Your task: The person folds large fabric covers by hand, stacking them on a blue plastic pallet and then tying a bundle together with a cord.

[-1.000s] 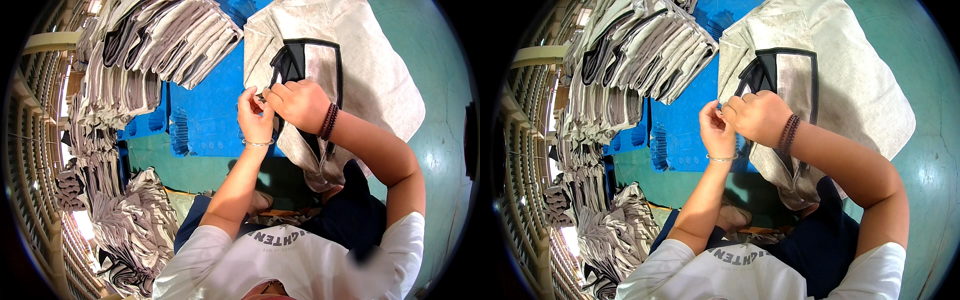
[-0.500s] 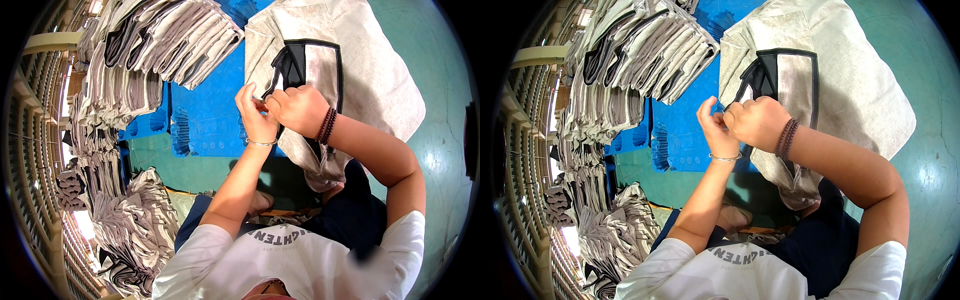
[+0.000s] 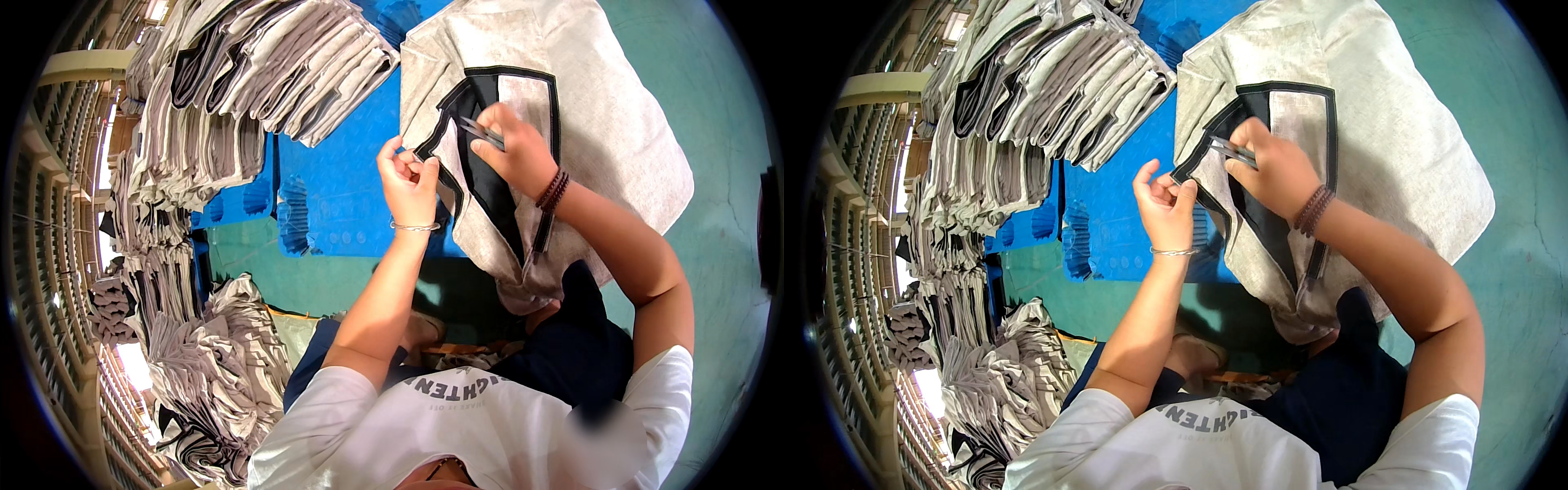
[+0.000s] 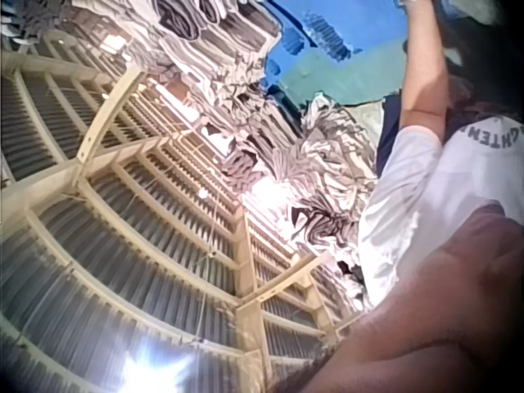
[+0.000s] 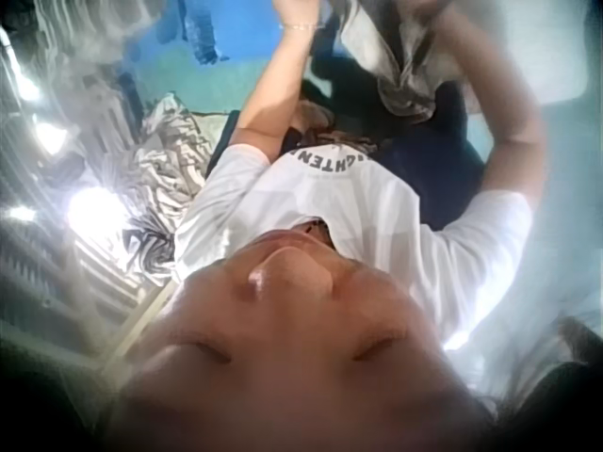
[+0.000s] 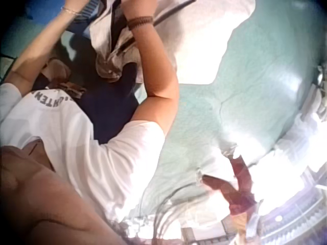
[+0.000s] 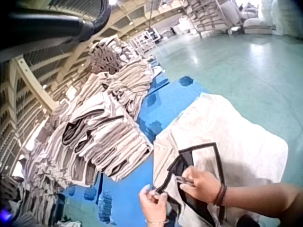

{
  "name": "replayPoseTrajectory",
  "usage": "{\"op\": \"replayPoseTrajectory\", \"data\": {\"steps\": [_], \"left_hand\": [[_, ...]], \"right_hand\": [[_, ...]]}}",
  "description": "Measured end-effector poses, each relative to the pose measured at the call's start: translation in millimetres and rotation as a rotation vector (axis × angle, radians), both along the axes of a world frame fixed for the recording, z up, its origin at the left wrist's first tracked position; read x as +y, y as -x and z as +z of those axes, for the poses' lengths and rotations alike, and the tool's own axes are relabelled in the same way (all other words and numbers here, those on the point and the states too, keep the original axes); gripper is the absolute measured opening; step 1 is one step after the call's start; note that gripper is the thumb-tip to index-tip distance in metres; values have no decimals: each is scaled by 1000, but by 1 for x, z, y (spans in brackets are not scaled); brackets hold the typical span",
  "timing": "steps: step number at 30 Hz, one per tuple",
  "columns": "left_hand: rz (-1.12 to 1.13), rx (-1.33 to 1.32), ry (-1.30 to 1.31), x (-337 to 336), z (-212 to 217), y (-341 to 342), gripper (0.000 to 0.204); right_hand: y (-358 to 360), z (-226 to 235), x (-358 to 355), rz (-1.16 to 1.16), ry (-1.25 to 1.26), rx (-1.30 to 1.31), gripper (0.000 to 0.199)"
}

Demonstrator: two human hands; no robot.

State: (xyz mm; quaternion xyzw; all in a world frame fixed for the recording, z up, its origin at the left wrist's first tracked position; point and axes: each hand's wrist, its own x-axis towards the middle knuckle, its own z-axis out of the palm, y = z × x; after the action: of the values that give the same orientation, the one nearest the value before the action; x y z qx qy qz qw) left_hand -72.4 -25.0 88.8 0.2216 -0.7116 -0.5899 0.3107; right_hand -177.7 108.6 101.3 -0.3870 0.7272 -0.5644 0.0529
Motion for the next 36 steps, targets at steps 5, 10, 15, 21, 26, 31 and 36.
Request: {"op": "replayPoseTrajectory", "data": {"steps": [5,10,15,21,26,31,36], "left_hand": [[-145,70,-403,18,-7,7,41],[-281,-34,-727,29,-2,13,28],[-152,-229,-223,-1,-40,9,25],[290,-665,49,-7,-86,-14,38],[97,-524,-205,-12,-104,-14,45],[9,-520,-315,-6,-79,29,47],[-249,-225,419,42,-48,52,49]], "right_hand": [[-24,-4,-4,15,-26,-52,38],[0,-18,12,-6,-34,-215,37],[65,-66,59,-669,240,-554,27],[108,-128,131,-955,185,-651,36],[106,-131,124,-924,148,-722,30],[101,-117,114,-885,225,-782,29],[104,-130,123,-865,116,-716,31]]}}
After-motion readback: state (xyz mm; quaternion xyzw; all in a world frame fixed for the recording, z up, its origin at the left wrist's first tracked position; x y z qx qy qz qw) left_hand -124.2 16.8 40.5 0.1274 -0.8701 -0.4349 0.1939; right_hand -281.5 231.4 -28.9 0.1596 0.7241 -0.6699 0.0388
